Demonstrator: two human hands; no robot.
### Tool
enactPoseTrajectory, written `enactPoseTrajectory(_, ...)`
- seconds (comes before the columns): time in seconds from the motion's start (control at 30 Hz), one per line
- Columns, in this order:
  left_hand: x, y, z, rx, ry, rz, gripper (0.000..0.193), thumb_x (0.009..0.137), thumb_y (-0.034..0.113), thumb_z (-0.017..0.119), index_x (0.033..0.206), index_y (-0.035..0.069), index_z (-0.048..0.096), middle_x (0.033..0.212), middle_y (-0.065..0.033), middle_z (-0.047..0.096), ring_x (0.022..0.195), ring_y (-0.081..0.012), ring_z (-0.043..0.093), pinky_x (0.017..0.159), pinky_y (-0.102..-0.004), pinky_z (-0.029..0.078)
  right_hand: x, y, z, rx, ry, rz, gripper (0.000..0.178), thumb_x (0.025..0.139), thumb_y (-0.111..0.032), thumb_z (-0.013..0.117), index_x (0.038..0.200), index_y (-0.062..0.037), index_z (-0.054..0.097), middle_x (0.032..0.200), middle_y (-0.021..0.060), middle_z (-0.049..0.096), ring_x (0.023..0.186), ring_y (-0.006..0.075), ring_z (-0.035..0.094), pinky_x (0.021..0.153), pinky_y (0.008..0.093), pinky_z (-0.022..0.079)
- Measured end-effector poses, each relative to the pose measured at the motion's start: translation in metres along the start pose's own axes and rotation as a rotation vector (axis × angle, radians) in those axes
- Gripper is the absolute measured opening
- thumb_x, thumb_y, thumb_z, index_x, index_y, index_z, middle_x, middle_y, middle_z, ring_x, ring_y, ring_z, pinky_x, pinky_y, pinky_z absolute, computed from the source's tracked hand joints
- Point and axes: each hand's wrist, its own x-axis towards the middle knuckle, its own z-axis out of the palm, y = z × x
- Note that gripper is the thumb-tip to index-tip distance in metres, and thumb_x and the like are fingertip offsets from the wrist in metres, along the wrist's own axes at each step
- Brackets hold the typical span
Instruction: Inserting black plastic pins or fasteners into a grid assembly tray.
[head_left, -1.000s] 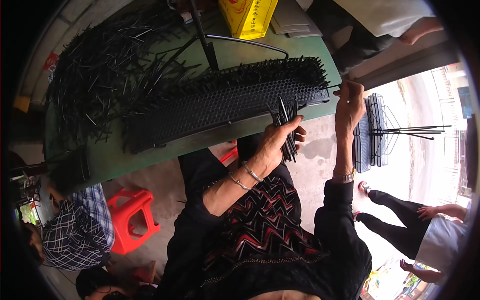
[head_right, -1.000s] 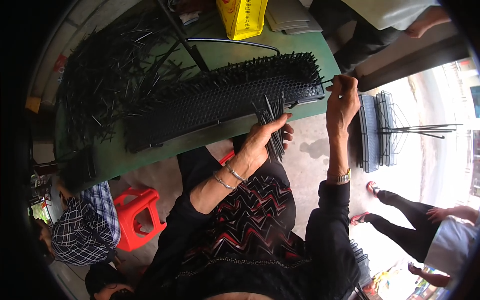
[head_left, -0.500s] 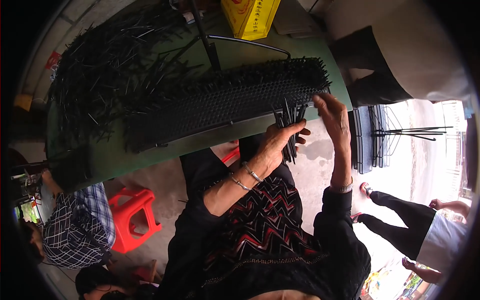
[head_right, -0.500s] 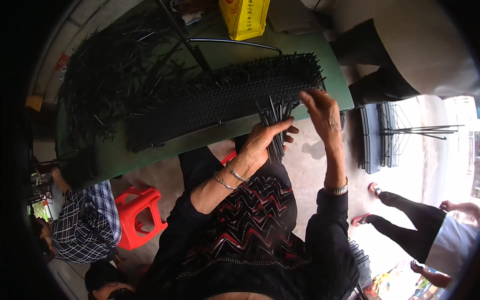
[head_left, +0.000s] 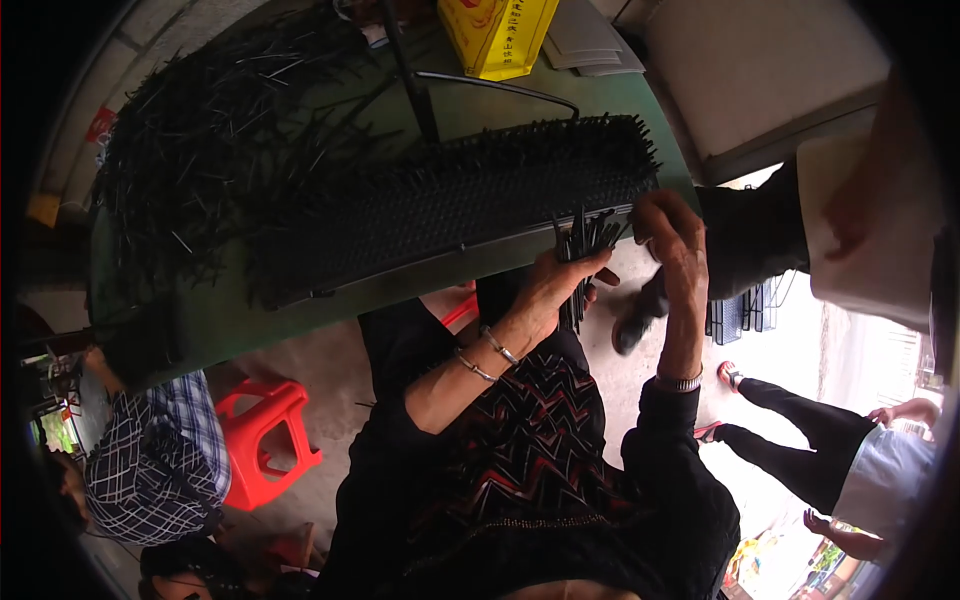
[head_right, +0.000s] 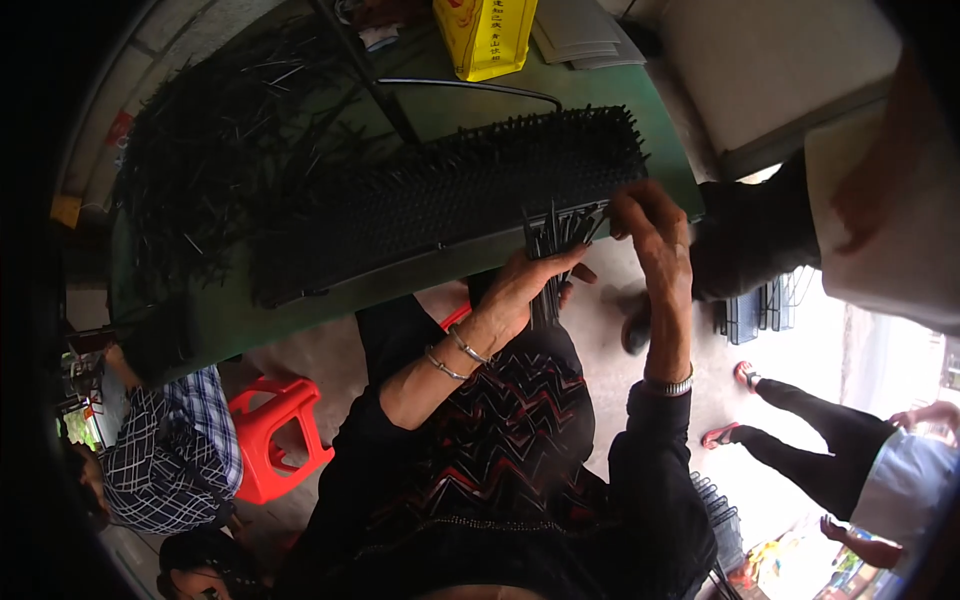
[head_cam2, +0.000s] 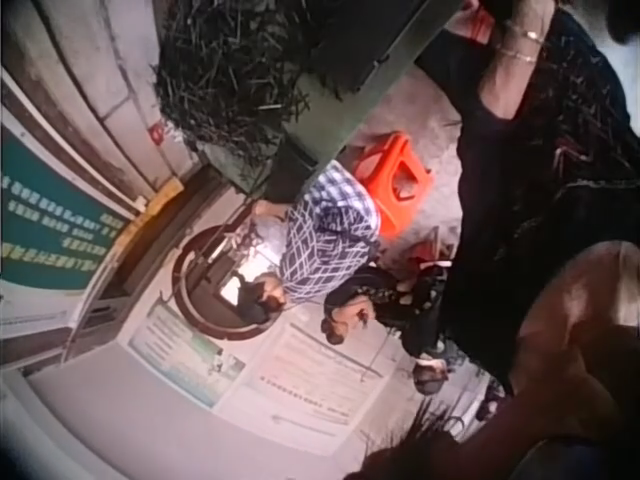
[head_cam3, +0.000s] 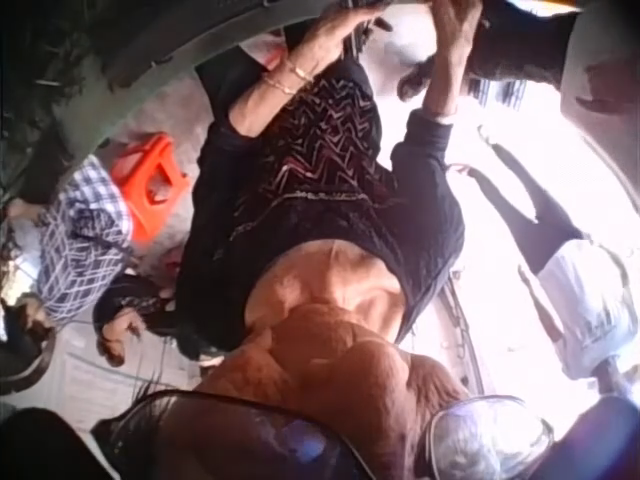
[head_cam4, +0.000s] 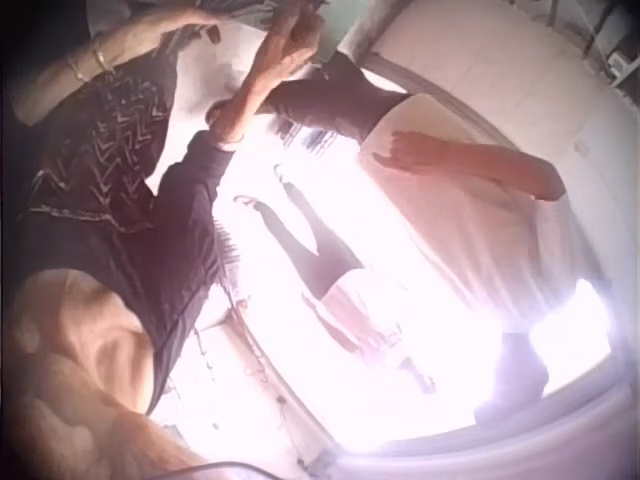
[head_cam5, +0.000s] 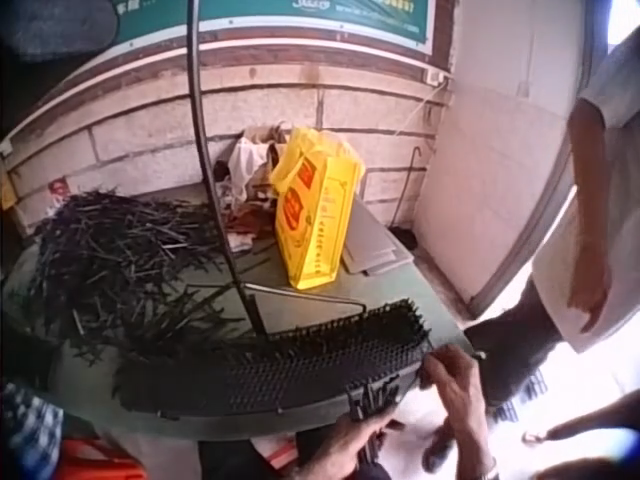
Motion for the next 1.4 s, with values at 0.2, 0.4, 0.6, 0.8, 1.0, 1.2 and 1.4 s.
enactPoseTrajectory(0.2,0.009,0.001,-0.01,-0.159,0.046,-0.101,0.021,0.089,0.026,0.065,0.104,0.01,0.067,0.088,-0.0035,0.067,0.064,-0.0102,0.058,0.055,-0.0257,0.046,0.025,0.025,-0.014,-0.403,0.639,-0.406,0.014,0.094,-0.013,0.057,0.096,0.0005,0.061,0.078,0.0075,0.066,0.067,0.0115,0.064,0.064,0.0257,0.05)
enactPoseTrajectory(0.4,0.01,0.004,-0.008,-0.145,0.091,-0.123,0.022,0.088,0.026,0.066,0.101,0.008,0.067,0.083,-0.0049,0.067,0.067,-0.0112,0.059,0.057,-0.0271,0.048,0.046,0.041,-0.016,-0.439,0.648,-0.392,0.013,0.094,-0.014,0.057,0.095,-0.0016,0.059,0.082,0.0079,0.069,0.073,0.0152,0.07,0.069,0.0275,0.052)
enactPoseTrajectory(0.6,0.008,0.001,-0.003,-0.163,0.057,-0.089,0.02,0.086,0.023,0.069,0.096,0.006,0.066,0.084,-0.0079,0.068,0.066,-0.0121,0.06,0.052,-0.024,0.049,0.048,0.042,-0.018,-0.357,0.593,-0.349,0.015,0.095,-0.014,0.057,0.096,0.0001,0.06,0.083,0.009,0.069,0.076,0.0145,0.07,0.071,0.026,0.053)
enactPoseTrajectory(0.8,0.007,0.0,0.002,-0.179,0.056,-0.085,0.019,0.086,0.022,0.069,0.096,0.005,0.065,0.083,-0.009,0.068,0.063,-0.0128,0.061,0.051,-0.0245,0.049,0.051,0.062,-0.022,-0.336,0.471,-0.306,0.014,0.093,-0.014,0.06,0.098,-0.0012,0.062,0.085,0.0099,0.071,0.078,0.015,0.07,0.071,0.0261,0.052)
enactPoseTrajectory(1.0,0.007,-0.002,0.004,-0.174,0.065,-0.082,0.02,0.086,0.022,0.07,0.096,0.006,0.065,0.082,-0.0086,0.068,0.064,-0.0128,0.061,0.051,-0.0248,0.049,0.055,0.054,-0.023,-0.794,0.362,-0.329,0.015,0.088,-0.019,0.066,0.096,-0.0067,0.066,0.085,0.0103,0.065,0.073,0.0245,0.065,0.065,0.0332,0.05)
enactPoseTrajectory(1.2,0.009,-0.005,0.004,-0.16,0.087,-0.066,0.019,0.085,0.023,0.07,0.096,0.008,0.066,0.081,-0.007,0.068,0.064,-0.012,0.061,0.051,-0.0242,0.047,0.02,0.033,-0.017,-0.431,0.092,0.081,0.026,0.091,-0.021,0.061,0.103,0.0014,0.064,0.088,0.0108,0.069,0.07,0.0123,0.063,0.066,0.0269,0.049)
enactPoseTrajectory(1.4,0.011,-0.005,0.008,-0.116,0.08,-0.087,0.021,0.087,0.025,0.068,0.1,0.008,0.066,0.091,-0.0075,0.071,0.078,-0.0169,0.068,0.059,-0.0287,0.049,-0.006,0.029,-0.008,0.006,-0.136,-0.049,0.018,0.092,-0.012,0.06,0.098,0.0045,0.062,0.082,0.0064,0.065,0.071,0.0114,0.06,0.067,0.0257,0.049)
